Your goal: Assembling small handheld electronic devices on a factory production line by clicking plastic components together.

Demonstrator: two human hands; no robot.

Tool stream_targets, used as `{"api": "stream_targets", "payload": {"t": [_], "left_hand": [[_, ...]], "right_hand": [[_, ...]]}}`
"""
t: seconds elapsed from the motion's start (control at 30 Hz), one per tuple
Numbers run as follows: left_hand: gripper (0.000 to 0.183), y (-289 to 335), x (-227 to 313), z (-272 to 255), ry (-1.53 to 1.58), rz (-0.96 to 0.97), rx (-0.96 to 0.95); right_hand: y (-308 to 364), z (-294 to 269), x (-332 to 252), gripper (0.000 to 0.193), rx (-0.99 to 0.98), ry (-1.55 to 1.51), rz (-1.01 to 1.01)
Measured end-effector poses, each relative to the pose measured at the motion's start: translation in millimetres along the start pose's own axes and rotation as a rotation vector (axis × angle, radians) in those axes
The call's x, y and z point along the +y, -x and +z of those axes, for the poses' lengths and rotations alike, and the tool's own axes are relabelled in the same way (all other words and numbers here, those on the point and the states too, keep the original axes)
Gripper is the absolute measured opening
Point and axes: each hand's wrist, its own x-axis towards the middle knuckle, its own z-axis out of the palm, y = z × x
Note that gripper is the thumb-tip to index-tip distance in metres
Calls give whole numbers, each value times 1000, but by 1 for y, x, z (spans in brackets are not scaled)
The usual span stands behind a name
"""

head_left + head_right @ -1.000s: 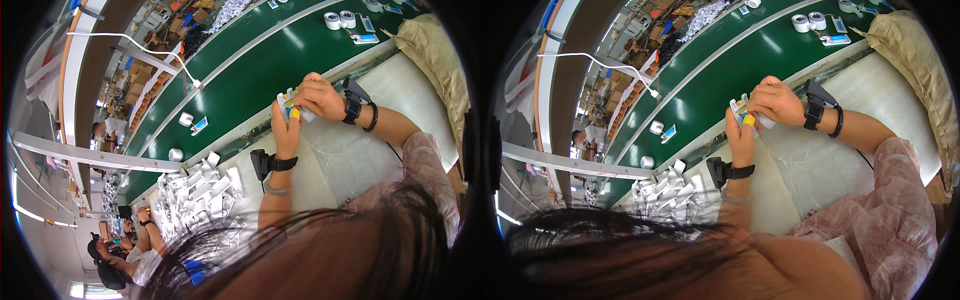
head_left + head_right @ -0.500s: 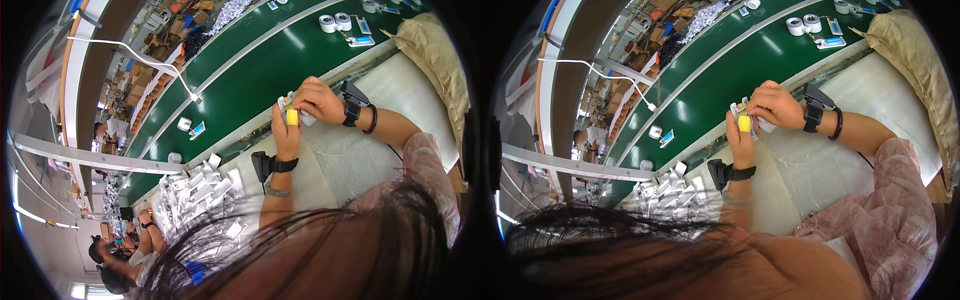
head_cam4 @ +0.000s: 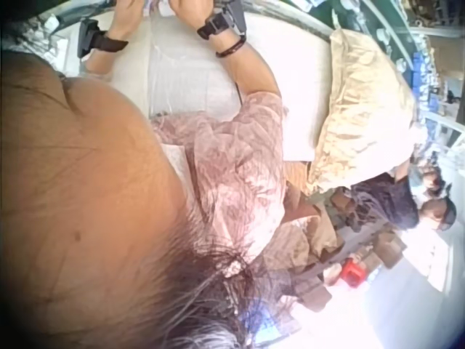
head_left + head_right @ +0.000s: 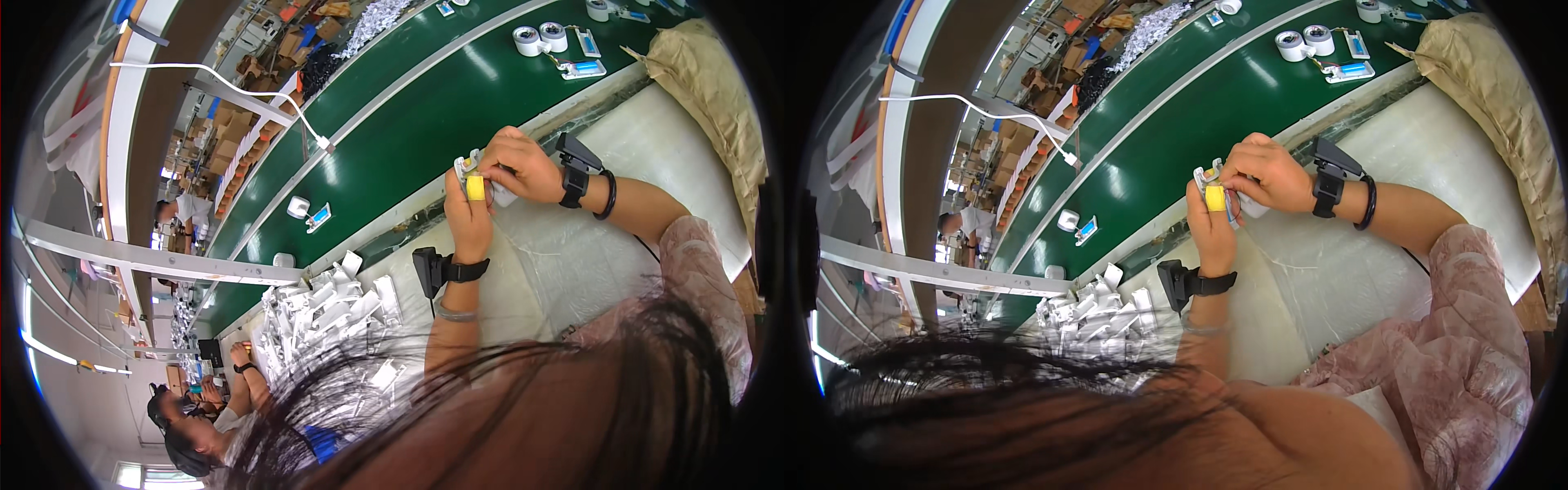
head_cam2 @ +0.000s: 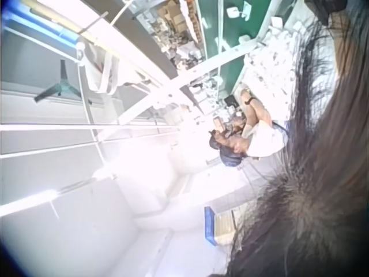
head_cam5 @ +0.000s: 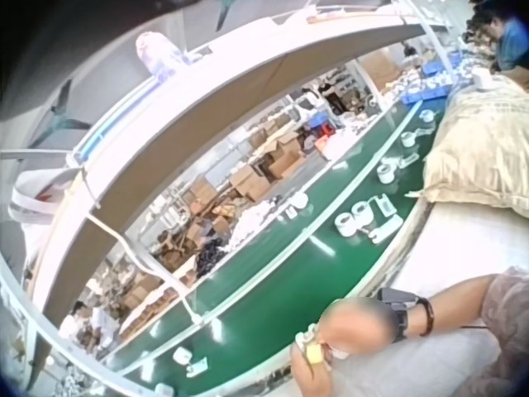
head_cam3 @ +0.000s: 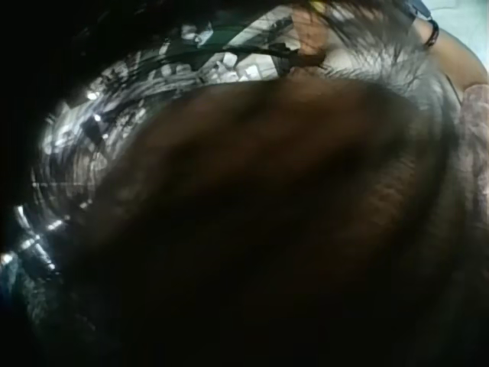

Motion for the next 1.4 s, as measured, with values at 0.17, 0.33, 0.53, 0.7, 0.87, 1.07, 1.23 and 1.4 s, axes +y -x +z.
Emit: {"api": "stream_targets", "payload": {"t": [0.17,0.33,0.53,0.7,0.87,1.07,1.23,1.4], "left_hand": [[21,-1,1,-2,-9,-42,13],[22,-6,4,-4,12,-82,-7],[32,-15,1,-18,220,-548,268],[42,-19,-36,-66,610,-667,333],[36,-21,-53,-78,696,-304,579],[43,-22,-31,-51,637,-140,642],[34,-20,-45,-73,-179,-250,163],[33,-18,-37,-67,347,-591,266]], "right_hand": [[1,1,-1,9,-15,-26,13],[0,0,-1,7,-49,-31,49],[-2,-11,13,9,-67,14,213],[-16,-38,52,11,59,169,200],[-19,-101,110,21,119,488,373],[13,-120,134,42,-213,991,750],[33,-122,154,45,-337,968,826],[22,-111,145,42,-328,924,745]]}}
